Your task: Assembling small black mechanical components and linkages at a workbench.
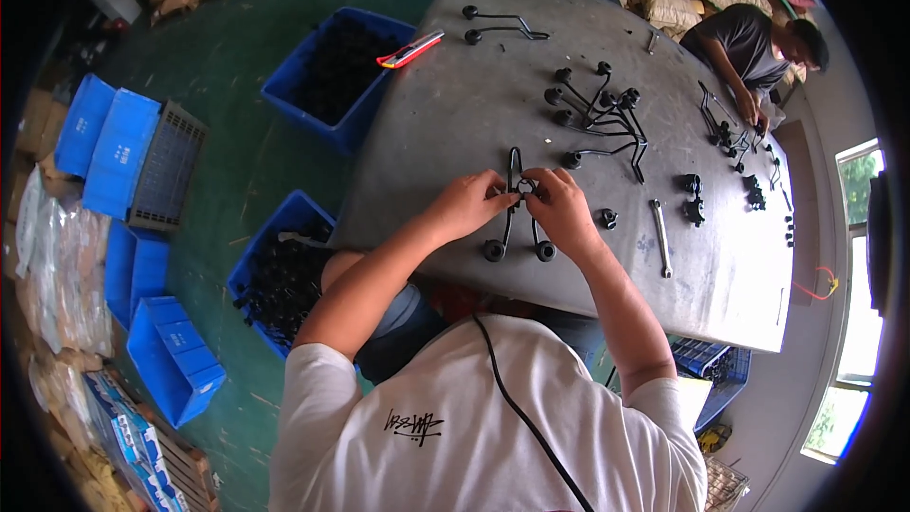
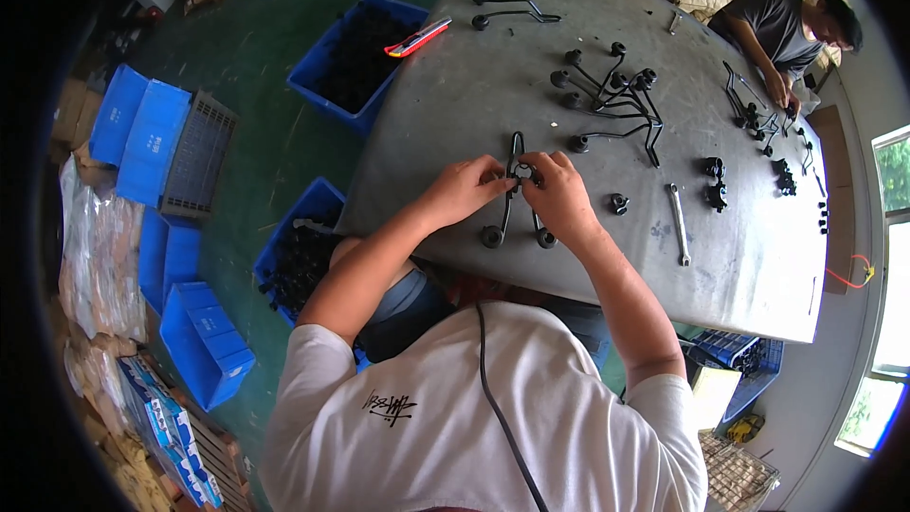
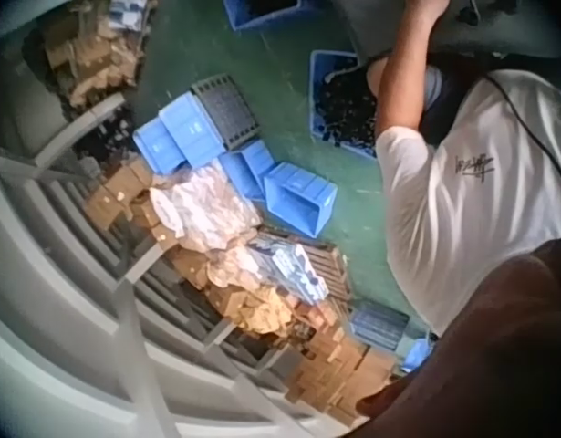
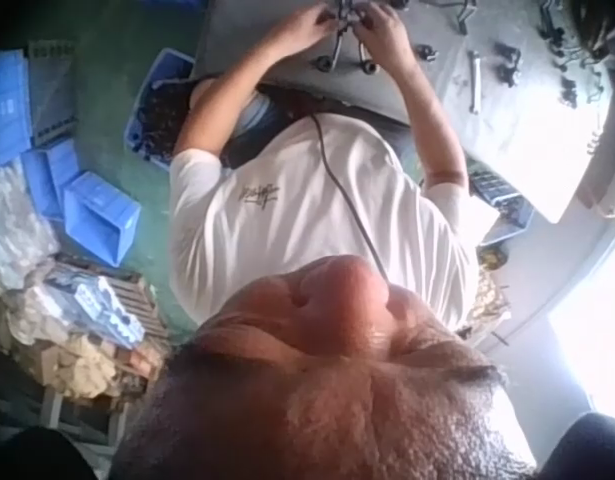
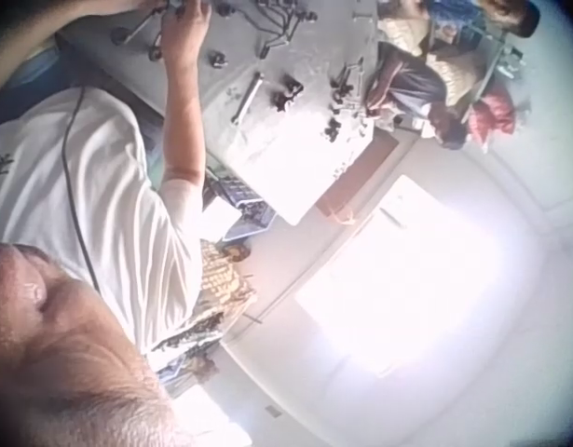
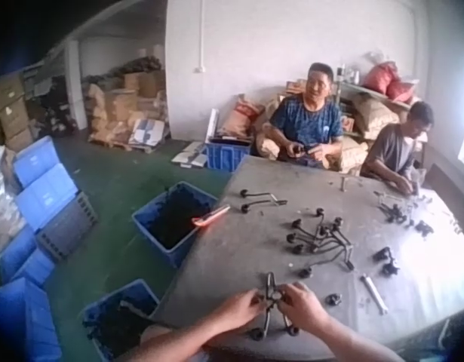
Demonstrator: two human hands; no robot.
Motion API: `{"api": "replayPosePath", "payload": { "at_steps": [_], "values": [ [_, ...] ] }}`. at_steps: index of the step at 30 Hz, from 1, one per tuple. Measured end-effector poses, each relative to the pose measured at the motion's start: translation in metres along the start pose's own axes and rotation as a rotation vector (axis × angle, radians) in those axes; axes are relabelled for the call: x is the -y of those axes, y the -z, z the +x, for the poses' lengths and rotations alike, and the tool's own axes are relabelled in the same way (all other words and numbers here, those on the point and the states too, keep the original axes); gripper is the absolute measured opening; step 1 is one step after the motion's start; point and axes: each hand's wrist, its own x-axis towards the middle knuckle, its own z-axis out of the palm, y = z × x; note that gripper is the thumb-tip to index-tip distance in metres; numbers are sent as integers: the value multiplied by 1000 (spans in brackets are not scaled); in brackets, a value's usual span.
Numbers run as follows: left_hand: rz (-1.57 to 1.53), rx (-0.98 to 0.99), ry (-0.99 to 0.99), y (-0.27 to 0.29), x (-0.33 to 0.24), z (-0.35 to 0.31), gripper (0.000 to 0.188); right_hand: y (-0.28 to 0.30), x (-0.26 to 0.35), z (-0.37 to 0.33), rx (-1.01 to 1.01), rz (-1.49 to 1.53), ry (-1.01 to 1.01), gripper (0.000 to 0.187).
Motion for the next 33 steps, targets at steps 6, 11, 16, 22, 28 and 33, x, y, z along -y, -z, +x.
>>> {"api": "replayPosePath", "payload": {
  "at_steps": [6, 11, 16, 22, 28, 33],
  "values": [
    [-6, -53, -180, 1, 3, -11, 49, -8, -3, -10, -73, 33, -25, 35],
    [-53, -9, -190, -1, 13, -8, 45, -12, -2, -12, -124, 65, -27, 34],
    [-105, 30, -142, 0, 10, -2, 45, -13, -4, -15, -146, 19, 25, 34],
    [46, -26, -124, -9, 5, -5, 44, -10, 2, -12, -122, 22, 27, 34],
    [-64, 54, -123, 11, 10, -2, 42, -8, -2, -5, -62, -8, 5, 34],
    [161, 173, -277, 17, 5, 6, 37, -9, 1, -6, -46, 11, -53, 34]
  ]
}}
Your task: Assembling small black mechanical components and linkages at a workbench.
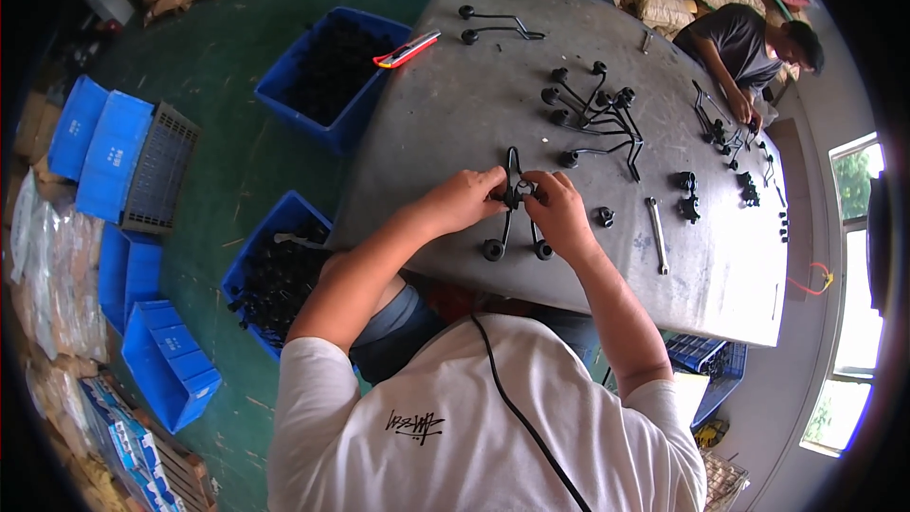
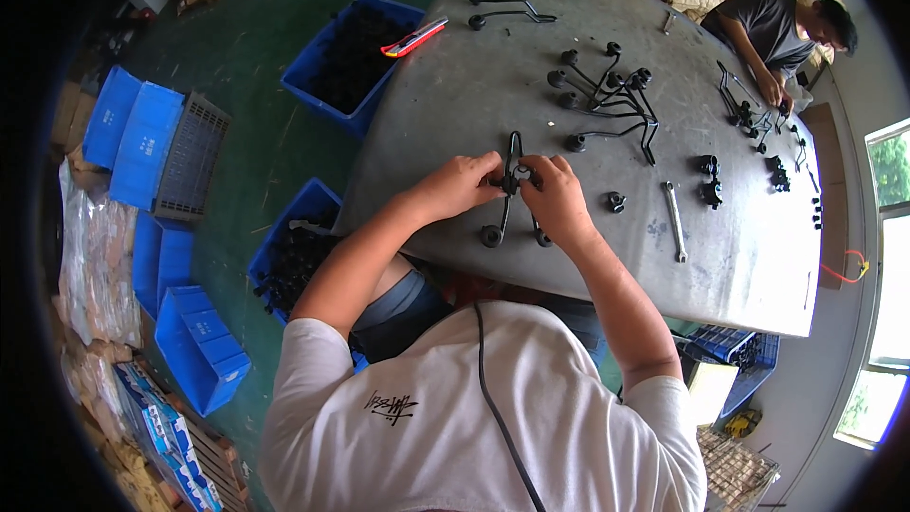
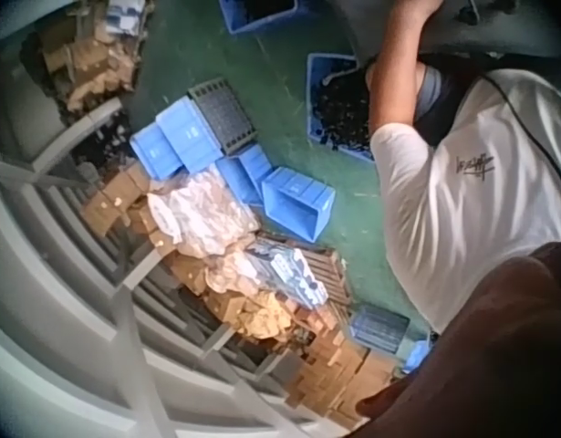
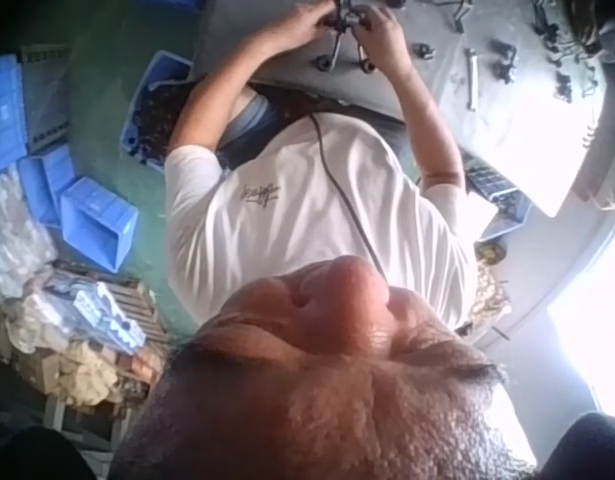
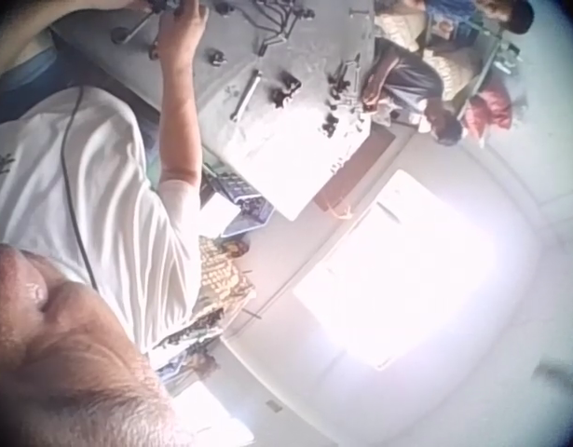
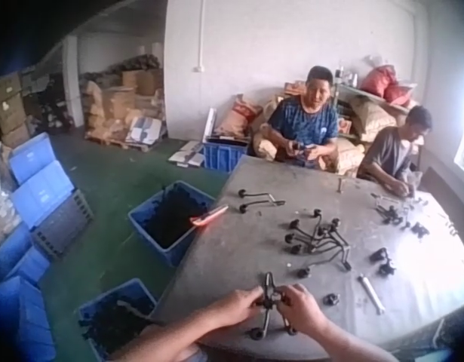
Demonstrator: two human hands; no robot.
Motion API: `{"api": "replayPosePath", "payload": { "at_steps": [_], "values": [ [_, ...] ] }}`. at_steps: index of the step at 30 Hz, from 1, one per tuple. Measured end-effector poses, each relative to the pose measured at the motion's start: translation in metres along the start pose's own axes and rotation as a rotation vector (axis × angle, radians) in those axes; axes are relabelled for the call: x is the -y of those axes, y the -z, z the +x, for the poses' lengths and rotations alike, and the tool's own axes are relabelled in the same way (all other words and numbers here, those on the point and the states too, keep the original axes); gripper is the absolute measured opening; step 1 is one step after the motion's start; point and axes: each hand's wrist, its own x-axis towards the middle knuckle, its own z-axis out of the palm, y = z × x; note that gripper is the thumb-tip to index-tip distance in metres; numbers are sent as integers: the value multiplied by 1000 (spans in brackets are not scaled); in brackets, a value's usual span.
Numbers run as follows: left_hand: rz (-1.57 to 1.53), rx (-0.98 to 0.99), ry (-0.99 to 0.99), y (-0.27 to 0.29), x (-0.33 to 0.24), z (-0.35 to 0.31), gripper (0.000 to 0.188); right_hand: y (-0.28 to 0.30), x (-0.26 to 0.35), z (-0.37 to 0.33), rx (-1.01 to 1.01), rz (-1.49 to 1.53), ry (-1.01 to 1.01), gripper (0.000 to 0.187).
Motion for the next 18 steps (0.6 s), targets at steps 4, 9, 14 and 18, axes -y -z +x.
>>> {"api": "replayPosePath", "payload": {
  "at_steps": [4, 9, 14, 18],
  "values": [
    [-5, -22, -61, -2, -1, 7, 40, -7, -13, -3, -63, 17, 16, 34],
    [-36, -2, 88, -3, -26, 15, 48, -15, -13, -12, -126, 97, -45, 37],
    [-29, -42, -17, -1, -28, 13, 49, 13, -20, -33, -6, 471, -63, 41],
    [-16, 73, 138, 4, -32, 14, 49, 46, -80, -54, -377, -306, -44, 37]
  ]
}}
